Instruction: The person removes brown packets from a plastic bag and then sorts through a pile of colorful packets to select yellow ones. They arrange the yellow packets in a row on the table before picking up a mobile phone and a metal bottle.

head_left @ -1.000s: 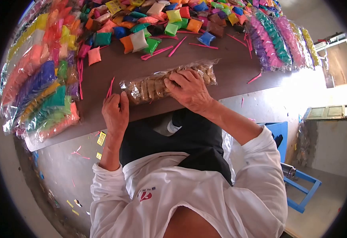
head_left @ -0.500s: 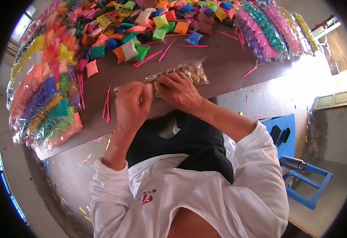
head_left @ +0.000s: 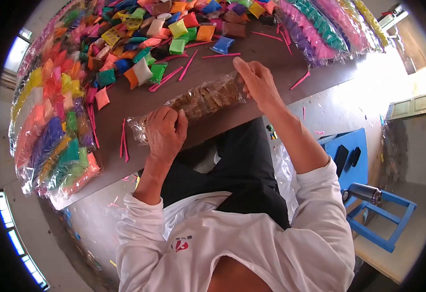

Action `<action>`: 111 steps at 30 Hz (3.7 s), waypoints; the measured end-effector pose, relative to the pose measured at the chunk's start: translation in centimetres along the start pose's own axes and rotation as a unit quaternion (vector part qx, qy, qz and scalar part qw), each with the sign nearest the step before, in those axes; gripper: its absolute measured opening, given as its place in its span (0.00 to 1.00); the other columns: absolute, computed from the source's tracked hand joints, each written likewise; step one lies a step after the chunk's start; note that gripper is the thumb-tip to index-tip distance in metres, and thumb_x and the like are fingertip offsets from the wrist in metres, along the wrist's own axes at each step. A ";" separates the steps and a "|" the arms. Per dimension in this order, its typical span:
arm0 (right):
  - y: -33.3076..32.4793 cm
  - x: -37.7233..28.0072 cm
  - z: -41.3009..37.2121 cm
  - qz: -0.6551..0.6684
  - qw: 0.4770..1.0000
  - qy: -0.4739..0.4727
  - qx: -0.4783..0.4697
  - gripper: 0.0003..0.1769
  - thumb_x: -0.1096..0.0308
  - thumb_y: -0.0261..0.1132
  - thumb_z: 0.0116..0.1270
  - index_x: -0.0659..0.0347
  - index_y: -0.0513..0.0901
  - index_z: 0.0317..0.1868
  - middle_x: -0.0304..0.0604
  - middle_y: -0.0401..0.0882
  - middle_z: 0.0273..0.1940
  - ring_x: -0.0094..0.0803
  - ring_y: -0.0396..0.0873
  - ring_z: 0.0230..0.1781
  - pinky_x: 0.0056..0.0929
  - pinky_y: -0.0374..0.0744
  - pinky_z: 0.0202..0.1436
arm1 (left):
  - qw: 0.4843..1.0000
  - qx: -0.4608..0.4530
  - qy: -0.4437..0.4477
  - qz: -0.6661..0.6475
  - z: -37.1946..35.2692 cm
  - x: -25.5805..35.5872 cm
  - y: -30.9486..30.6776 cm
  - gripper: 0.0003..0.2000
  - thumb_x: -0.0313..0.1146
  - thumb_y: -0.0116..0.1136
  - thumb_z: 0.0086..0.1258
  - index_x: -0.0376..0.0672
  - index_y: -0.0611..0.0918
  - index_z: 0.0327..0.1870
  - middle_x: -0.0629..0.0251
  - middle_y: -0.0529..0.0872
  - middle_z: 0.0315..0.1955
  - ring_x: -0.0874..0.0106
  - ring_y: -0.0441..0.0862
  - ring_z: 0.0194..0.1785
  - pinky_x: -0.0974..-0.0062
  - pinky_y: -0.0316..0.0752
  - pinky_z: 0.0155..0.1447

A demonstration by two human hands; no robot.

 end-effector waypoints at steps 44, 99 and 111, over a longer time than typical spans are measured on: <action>2.6 0.3 -3.8 -0.346 0.766 -0.535 -0.088 0.34 0.58 0.79 0.48 0.59 0.81 0.57 0.45 0.77 0.54 0.47 0.76 0.53 0.44 0.77 0.57 | 0.995 -0.017 -0.005 -0.101 -0.8 -0.2 -1.0 0.14 0.34 0.72 0.54 0.43 0.74 0.25 0.63 0.75 0.28 0.57 0.76 0.36 0.59 0.70 0.42; 2.9 0.4 -2.5 -0.380 0.730 -0.558 -0.105 0.31 0.54 0.73 0.57 0.52 0.79 0.61 0.43 0.74 0.65 0.44 0.72 0.66 0.45 0.71 0.66 | 0.968 -0.048 -0.232 -0.083 -5.1 -9.1 -5.5 0.19 0.39 0.56 0.76 0.33 0.73 0.26 0.49 0.73 0.23 0.50 0.72 0.28 0.59 0.67 0.34; 2.4 -2.8 -0.1 -0.297 0.821 -0.436 -0.220 0.16 0.57 0.67 0.68 0.61 0.86 0.46 0.47 0.84 0.41 0.40 0.82 0.44 0.34 0.78 0.52 | 0.956 -0.078 -0.270 -0.083 -5.7 -10.2 -7.3 0.21 0.40 0.57 0.76 0.33 0.73 0.24 0.51 0.68 0.15 0.59 0.61 0.19 0.62 0.63 0.27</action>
Point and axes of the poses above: each hand's wrist, its own z-axis towards the middle knuckle, its own y-axis out of the palm, x = y × z, the point moved 3 cm from there along z, towards the middle knuckle
